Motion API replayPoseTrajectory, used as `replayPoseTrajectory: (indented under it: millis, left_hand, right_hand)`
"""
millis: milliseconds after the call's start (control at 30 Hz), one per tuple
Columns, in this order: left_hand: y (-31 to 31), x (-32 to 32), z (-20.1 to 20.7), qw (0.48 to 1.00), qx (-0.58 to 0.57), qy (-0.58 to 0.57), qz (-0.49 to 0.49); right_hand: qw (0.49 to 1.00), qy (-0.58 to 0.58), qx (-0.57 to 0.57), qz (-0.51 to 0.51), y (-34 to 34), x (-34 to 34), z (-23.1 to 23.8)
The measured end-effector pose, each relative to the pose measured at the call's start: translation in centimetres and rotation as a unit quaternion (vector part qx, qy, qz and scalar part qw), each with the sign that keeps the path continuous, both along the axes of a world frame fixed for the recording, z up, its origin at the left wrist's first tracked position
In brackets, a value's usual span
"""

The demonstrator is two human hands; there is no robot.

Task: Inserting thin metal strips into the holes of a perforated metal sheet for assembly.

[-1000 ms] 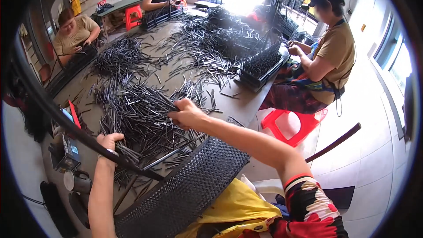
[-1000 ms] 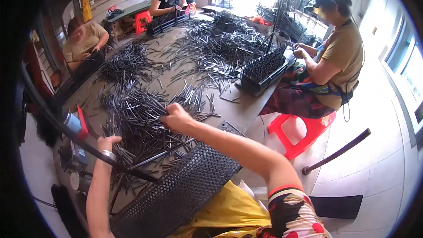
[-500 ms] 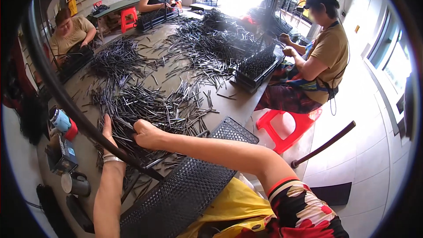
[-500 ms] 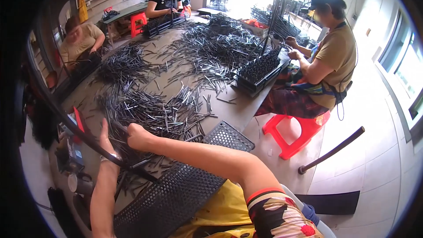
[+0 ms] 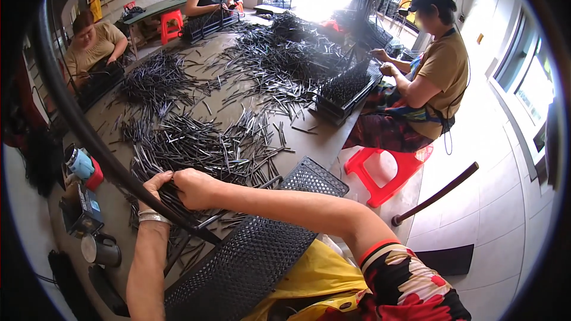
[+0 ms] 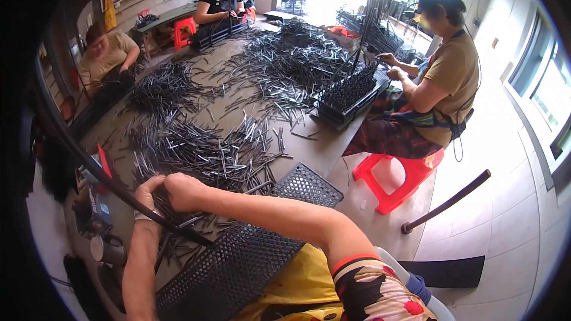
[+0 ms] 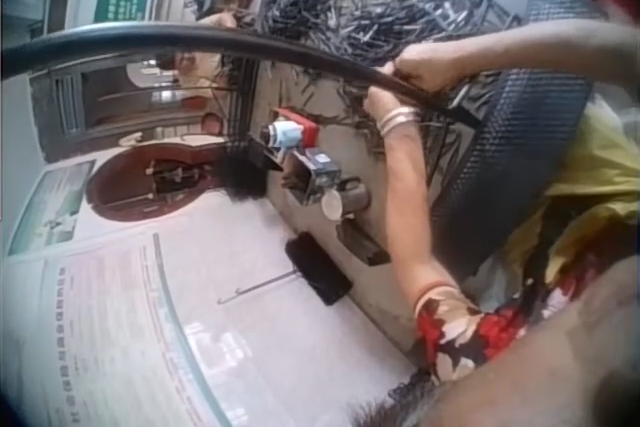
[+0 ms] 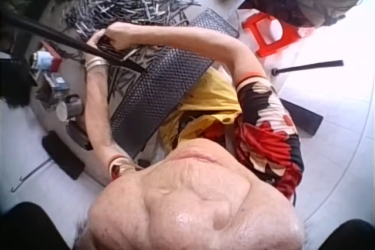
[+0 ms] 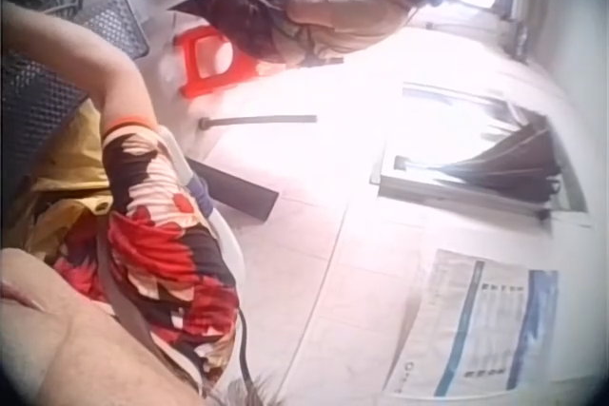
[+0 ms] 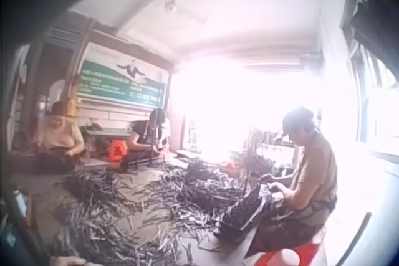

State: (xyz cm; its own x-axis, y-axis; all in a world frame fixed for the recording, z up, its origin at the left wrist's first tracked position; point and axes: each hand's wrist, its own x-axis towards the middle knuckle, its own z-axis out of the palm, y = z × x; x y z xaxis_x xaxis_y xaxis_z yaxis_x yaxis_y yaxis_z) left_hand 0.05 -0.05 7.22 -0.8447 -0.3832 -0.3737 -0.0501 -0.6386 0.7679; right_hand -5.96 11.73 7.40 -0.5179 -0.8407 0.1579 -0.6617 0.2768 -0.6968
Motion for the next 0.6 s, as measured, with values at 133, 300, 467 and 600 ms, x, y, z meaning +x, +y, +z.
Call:
replayPoseTrajectory:
  millis: [133,300,467,600]
  left_hand:
    - [-3.1,0.7,-1.9,1.0,0.003,0.013,0.015]
    - [-2.1,1.0,0.0,0.997,0.042,0.029,0.065]
    - [-4.1,1.7,-0.5,0.99,0.026,0.086,0.106]
    - [-4.7,2.2,0.0,0.988,0.018,0.116,0.103]
  right_hand:
    - [0.998,-0.011,-0.068,-0.005,-0.2,0.6,1.1]
    - [0.994,-0.065,-0.087,-0.025,0.8,0.4,1.7]
    - [0.943,-0.207,-0.251,-0.07,1.8,0.2,2.6]
    - [0.949,-0.174,-0.219,-0.144,1.6,0.1,2.6]
